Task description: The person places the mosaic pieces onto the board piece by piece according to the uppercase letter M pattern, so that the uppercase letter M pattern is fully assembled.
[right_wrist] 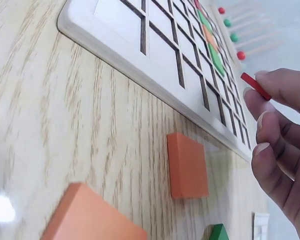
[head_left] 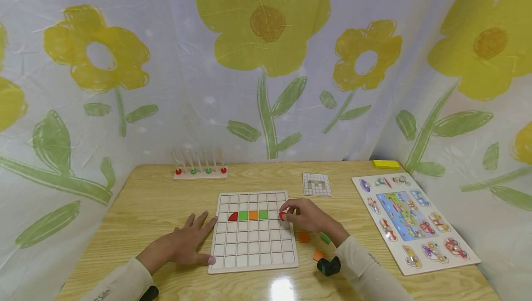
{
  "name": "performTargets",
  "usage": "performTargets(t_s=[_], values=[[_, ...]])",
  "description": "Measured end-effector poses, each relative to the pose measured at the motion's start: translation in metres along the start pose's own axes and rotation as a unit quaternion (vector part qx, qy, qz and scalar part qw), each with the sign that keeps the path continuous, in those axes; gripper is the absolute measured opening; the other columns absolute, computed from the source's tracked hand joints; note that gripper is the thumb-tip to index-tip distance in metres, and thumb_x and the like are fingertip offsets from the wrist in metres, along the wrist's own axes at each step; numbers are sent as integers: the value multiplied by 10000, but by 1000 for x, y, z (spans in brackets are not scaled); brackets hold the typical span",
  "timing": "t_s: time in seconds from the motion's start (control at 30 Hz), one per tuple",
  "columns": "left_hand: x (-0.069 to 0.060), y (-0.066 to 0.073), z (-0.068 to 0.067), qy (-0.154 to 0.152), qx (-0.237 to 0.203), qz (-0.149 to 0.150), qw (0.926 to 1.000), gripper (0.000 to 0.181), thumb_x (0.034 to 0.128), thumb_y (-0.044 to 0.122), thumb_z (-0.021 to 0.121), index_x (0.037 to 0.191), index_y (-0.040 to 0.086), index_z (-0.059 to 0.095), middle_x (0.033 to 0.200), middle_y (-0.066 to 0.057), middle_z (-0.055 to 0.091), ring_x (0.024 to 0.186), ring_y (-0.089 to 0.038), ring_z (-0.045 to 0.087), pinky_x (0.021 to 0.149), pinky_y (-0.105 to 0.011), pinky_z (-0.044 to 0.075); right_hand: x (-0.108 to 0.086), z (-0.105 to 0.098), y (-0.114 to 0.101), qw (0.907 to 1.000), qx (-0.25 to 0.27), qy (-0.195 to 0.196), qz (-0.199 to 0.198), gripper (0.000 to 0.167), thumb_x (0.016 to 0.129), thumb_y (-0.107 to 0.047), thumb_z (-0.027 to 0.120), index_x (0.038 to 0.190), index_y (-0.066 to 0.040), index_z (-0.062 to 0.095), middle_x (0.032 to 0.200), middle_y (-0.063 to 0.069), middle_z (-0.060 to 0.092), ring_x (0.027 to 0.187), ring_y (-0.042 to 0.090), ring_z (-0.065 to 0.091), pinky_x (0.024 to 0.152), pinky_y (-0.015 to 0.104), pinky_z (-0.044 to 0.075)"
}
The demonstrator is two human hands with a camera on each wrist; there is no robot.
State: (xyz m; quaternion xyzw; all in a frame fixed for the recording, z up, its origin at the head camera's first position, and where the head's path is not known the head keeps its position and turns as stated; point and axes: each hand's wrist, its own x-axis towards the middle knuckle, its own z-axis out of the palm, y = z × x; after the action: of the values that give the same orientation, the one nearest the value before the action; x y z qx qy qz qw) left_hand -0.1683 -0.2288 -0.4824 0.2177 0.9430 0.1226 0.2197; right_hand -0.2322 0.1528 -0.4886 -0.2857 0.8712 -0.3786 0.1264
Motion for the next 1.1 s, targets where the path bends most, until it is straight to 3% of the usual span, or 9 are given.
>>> performTargets(t_s=[0.37, 0.77, 1.1], values=[[-1, 1, -1, -2, -38, 20, 10000, 1108, 822, 695, 671, 1615, 107, 167, 1641, -290, 117, 1431, -656, 126, 927, -862, 271, 8, 7, 0, 9996, 180, -17, 226, 192, 986, -200, 669, 1132, -112, 756, 875, -45, 675, 621, 59, 497, 556, 206, 446], [-2, 2, -1, 80, 11, 51, 10000, 1106, 826, 692, 674, 1614, 105, 167, 1637, -294, 129, 1428, -657, 135, 924, -858, 280, 17, 12, -2, 9996, 69, 140, 215, 185, 952, -88, 680, 1118, -91, 760, 879, -24, 679, 708, 126, 531, 593, 213, 437], [-3, 4, -3, 25, -20, 51, 10000, 1101, 833, 685, 671, 1613, 98, 163, 1638, -296, 116, 1432, -656, 121, 930, -860, 271, 23, 16, -7, 9983, 23, 186, 548, 218, 923, -56, 688, 1126, -100, 754, 899, -20, 672, 726, 119, 539, 590, 215, 461]])
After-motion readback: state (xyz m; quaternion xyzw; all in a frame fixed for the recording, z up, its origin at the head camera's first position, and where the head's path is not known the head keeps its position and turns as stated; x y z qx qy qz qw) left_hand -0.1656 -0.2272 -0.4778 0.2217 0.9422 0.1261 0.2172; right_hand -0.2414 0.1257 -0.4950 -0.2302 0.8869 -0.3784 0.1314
